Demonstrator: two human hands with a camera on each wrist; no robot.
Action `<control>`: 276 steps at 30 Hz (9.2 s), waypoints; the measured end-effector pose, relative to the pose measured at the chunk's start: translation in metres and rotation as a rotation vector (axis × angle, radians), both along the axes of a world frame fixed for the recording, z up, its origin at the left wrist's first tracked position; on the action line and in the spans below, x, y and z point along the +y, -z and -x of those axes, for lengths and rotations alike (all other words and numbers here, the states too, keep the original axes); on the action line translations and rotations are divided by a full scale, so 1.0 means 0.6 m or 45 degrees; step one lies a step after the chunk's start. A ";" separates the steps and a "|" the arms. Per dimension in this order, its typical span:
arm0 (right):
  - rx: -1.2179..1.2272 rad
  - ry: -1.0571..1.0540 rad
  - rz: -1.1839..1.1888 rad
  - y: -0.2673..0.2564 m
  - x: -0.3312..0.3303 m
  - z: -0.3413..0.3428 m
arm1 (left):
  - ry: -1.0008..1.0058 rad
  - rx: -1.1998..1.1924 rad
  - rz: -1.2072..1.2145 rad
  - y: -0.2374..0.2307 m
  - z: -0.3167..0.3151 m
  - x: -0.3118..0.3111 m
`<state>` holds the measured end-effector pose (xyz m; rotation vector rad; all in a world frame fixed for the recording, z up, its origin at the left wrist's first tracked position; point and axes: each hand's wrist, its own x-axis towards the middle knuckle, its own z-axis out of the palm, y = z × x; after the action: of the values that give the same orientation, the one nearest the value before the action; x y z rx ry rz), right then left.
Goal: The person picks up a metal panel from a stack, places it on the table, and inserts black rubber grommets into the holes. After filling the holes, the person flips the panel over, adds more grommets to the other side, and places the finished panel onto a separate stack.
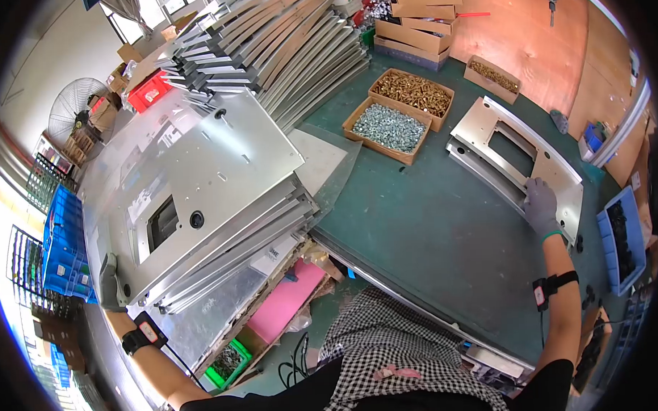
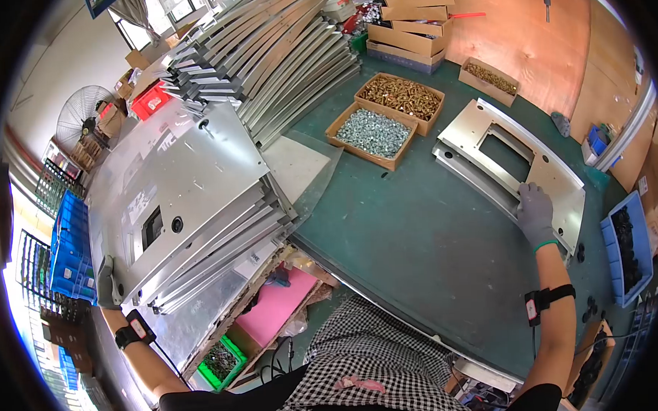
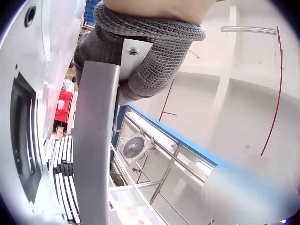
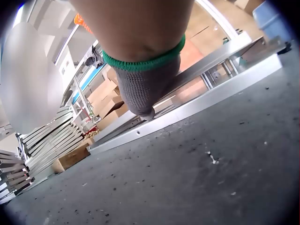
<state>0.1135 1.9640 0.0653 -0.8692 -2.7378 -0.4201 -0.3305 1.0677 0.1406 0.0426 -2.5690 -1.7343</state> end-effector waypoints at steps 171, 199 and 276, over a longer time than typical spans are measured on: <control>0.552 0.517 1.394 -0.072 -0.167 -0.327 | 1.560 -0.734 -0.189 0.106 -0.368 0.973; 0.311 0.592 1.315 -0.076 -0.103 -0.350 | 1.558 -0.544 -0.075 0.157 -0.329 0.964; -0.274 -0.040 1.229 -0.079 -0.421 0.150 | 1.510 -0.682 -0.631 0.142 -0.371 0.932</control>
<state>0.0232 1.7116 0.1127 -0.9854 -3.1085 0.9531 -0.1082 1.6267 0.0552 -1.4434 -2.5087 -3.0186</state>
